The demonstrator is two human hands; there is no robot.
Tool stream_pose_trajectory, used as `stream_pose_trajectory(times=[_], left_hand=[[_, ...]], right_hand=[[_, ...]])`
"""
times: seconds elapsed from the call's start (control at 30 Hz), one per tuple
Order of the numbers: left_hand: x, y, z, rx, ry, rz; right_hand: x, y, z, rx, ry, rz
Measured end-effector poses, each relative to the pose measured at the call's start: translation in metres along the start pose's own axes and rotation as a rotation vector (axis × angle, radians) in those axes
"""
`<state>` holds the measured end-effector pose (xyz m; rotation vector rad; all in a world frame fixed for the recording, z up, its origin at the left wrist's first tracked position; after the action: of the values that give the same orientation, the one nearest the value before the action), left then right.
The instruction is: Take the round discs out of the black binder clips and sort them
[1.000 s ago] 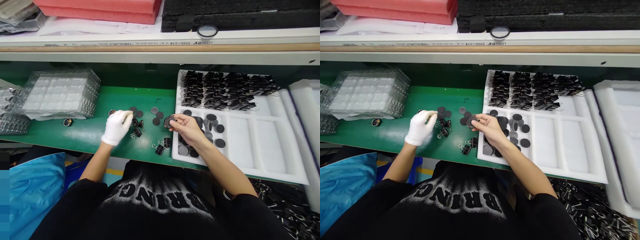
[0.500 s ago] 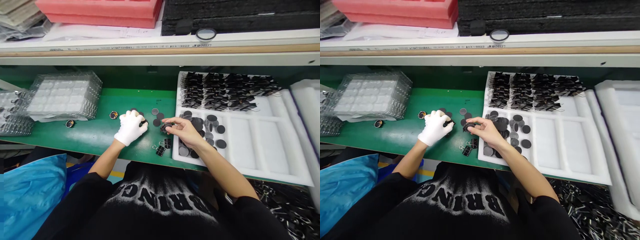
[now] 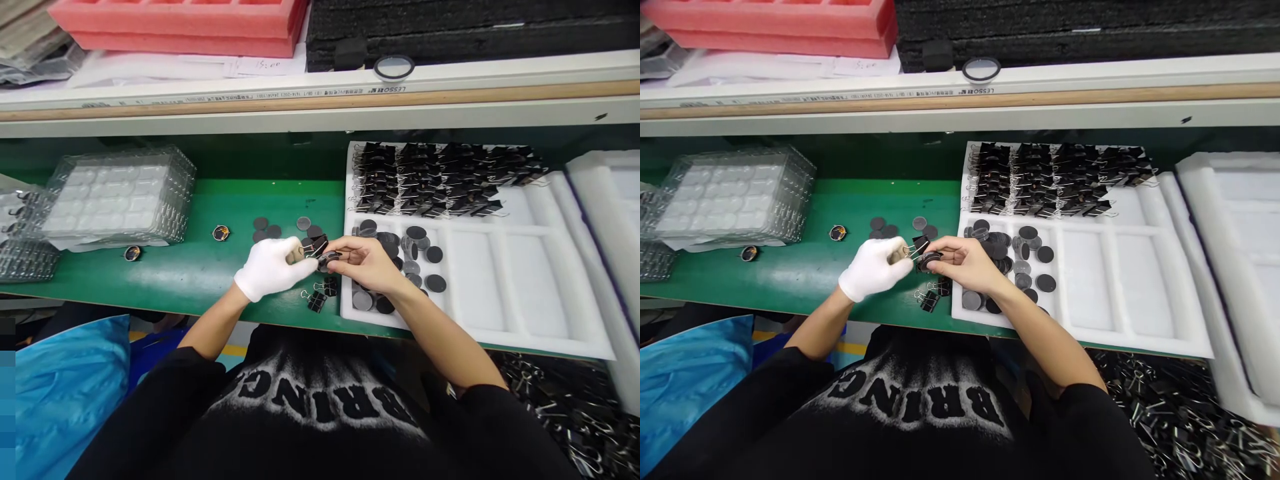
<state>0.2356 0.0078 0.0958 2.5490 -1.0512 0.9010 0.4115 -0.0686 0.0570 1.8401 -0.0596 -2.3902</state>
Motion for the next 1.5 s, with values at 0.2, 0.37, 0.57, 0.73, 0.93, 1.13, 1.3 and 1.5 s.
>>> stream_pose_trajectory(times=[0.2,0.37,0.57,0.73,0.93,1.13,1.3,1.5], left_hand=[[0.000,0.003,0.005,0.026,0.137,-0.003],[-0.012,0.005,0.006,0.043,0.253,-0.050],[-0.011,0.010,0.018,-0.107,0.331,-0.102],[-0.013,0.012,0.023,-0.108,0.346,-0.111],[-0.012,0.013,0.027,-0.106,0.348,-0.099],[-0.010,0.012,0.027,-0.145,0.297,-0.114],[-0.033,0.016,-0.017,-0.004,0.076,-0.076],[-0.093,0.029,-0.043,0.030,-0.407,-0.453]], right_hand=[[-0.004,0.001,0.002,-0.017,-0.017,0.020],[0.002,-0.003,-0.013,0.241,-0.234,0.159],[0.005,-0.007,-0.014,0.284,-0.273,0.199],[0.011,-0.006,-0.016,0.282,-0.229,0.201],[0.013,-0.008,-0.013,0.248,-0.176,0.179],[0.014,-0.008,-0.008,0.261,-0.146,0.182],[0.009,-0.007,-0.016,0.321,-0.365,0.158],[0.015,-0.009,-0.025,0.367,-0.474,0.235]])
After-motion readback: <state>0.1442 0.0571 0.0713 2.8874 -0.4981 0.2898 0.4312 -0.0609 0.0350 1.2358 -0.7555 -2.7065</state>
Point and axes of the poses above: each hand's wrist, its own y-axis away from the middle knuckle, its own z-axis out of the palm, x = y × z, the point moved 5 cm from there along -y, towards the middle knuckle, and after that the axes turned 5 degrees about z, right-handed, at the moved point
